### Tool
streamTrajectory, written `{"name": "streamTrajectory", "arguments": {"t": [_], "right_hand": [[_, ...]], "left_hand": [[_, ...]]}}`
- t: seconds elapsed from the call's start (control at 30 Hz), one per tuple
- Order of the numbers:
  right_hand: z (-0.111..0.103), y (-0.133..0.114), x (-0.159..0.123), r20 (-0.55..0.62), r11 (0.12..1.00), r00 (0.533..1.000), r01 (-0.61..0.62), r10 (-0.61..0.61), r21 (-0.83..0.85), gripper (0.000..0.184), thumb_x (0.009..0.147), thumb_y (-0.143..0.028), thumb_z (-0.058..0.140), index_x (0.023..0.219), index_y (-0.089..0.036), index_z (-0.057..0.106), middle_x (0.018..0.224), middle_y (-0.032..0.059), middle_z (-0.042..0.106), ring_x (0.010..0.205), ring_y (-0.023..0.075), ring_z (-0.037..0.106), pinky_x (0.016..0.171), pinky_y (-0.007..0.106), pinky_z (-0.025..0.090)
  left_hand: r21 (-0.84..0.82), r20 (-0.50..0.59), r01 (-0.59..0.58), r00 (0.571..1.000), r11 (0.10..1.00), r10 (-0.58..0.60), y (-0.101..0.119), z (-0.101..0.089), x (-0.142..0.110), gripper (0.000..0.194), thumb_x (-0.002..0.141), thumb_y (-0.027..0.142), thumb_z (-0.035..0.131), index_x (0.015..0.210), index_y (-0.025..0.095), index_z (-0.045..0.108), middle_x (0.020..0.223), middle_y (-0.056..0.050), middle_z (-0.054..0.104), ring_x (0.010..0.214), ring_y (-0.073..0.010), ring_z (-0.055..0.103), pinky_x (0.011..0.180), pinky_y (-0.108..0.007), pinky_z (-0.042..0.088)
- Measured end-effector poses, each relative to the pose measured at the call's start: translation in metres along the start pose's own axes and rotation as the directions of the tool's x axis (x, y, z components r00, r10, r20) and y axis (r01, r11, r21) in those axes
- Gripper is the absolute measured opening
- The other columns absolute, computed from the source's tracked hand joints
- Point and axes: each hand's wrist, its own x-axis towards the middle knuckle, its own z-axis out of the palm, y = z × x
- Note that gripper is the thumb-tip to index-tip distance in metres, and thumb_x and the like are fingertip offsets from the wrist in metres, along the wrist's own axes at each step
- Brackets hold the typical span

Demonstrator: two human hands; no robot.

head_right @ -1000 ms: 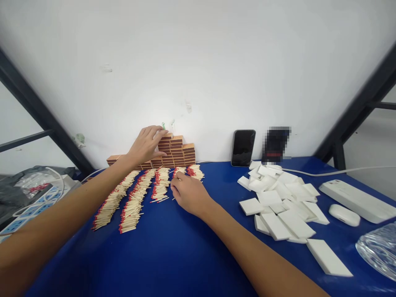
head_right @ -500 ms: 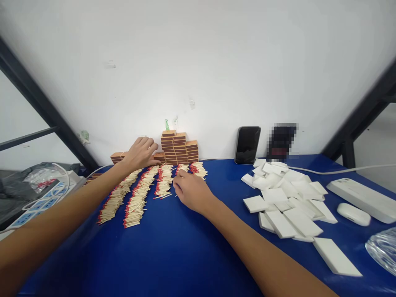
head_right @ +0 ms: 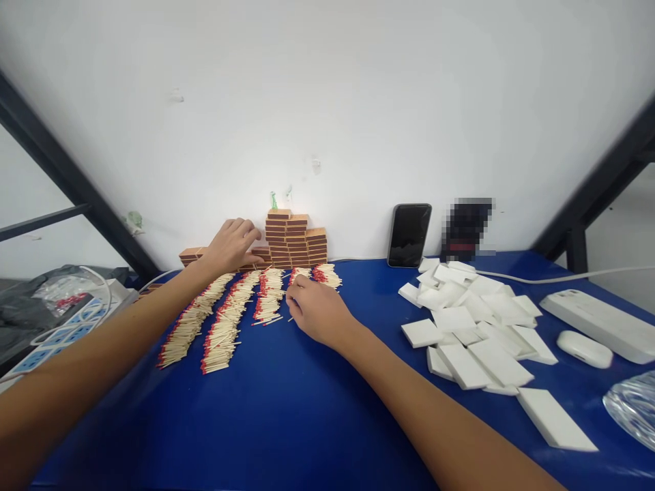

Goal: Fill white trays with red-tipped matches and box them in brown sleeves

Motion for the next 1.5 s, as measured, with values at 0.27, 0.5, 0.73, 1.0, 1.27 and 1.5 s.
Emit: {"name": "streamTrajectory", "arguments": {"t": [0.27,0.5,0.73,1.0,1.27,1.5], "right_hand": [[0.002,-0.001,0.0,-0.012,1.0,1.0,0.004,-0.004,0.012,0.021,0.109,-0.021,0.053,0.108,-0.018,0.074,0.113,0.007,0.071,0.096,0.019,0.069,0.077,0.031,0.045],[-0.001,-0.002,0.0,0.015,1.0,1.0,-0.007,0.007,0.008,0.021,0.107,-0.02,0.054,0.107,-0.019,0.074,0.112,0.0069,0.071,0.093,0.0178,0.068,0.075,0.03,0.044],[0.0,-0.002,0.0,0.008,1.0,1.0,-0.007,0.007,0.007,0.021,0.108,-0.021,0.053,0.107,-0.019,0.074,0.111,0.0065,0.071,0.091,0.0177,0.067,0.075,0.03,0.043],[0.001,-0.001,0.0,-0.002,1.0,1.0,0.007,-0.007,0.016,0.02,0.107,-0.02,0.054,0.105,-0.019,0.074,0.111,0.0072,0.071,0.092,0.0181,0.067,0.076,0.03,0.044],[-0.001,-0.001,0.0,0.012,1.0,1.0,0.012,-0.013,0.019,0.021,0.107,-0.019,0.053,0.105,-0.019,0.074,0.109,0.0072,0.07,0.089,0.0171,0.065,0.076,0.029,0.043],[0.001,-0.001,0.0,0.0,1.0,1.0,0.026,-0.026,0.004,0.02,0.107,-0.019,0.054,0.105,-0.019,0.074,0.109,0.0068,0.071,0.091,0.0179,0.066,0.076,0.03,0.043]], "left_hand": [[-0.033,-0.012,-0.034,0.999,0.999,0.034,0.008,0.008,-0.003,0.019,0.091,0.027,0.074,0.105,0.015,0.073,0.112,-0.017,0.068,0.111,-0.0344,0.058,0.095,-0.047,0.042],[-0.067,-0.016,-0.022,1.0,0.997,0.021,0.004,0.008,-0.003,0.014,0.091,0.024,0.072,0.102,0.016,0.076,0.101,-0.015,0.072,0.107,-0.034,0.06,0.093,-0.047,0.044],[-0.078,-0.001,-0.039,0.999,0.996,0.039,-0.001,-0.001,-0.004,0.021,0.088,0.021,0.075,0.109,0.017,0.076,0.101,-0.014,0.074,0.108,-0.0336,0.061,0.094,-0.047,0.044],[-0.004,0.039,-0.072,0.997,0.997,0.072,0.008,-0.009,-0.003,0.019,0.089,0.015,0.065,0.105,0.015,0.077,0.099,-0.017,0.073,0.105,-0.0342,0.06,0.094,-0.049,0.043],[0.045,0.042,-0.115,0.993,0.992,0.113,0.016,-0.019,-0.007,0.017,0.091,0.012,0.063,0.1,0.015,0.077,0.096,-0.016,0.071,0.105,-0.0328,0.059,0.099,-0.05,0.043],[0.062,0.028,-0.126,0.992,0.99,0.125,0.033,-0.022,-0.003,0.028,0.096,0.002,0.053,0.103,0.012,0.078,0.093,-0.015,0.072,0.1,-0.0304,0.06,0.098,-0.047,0.043]]}}
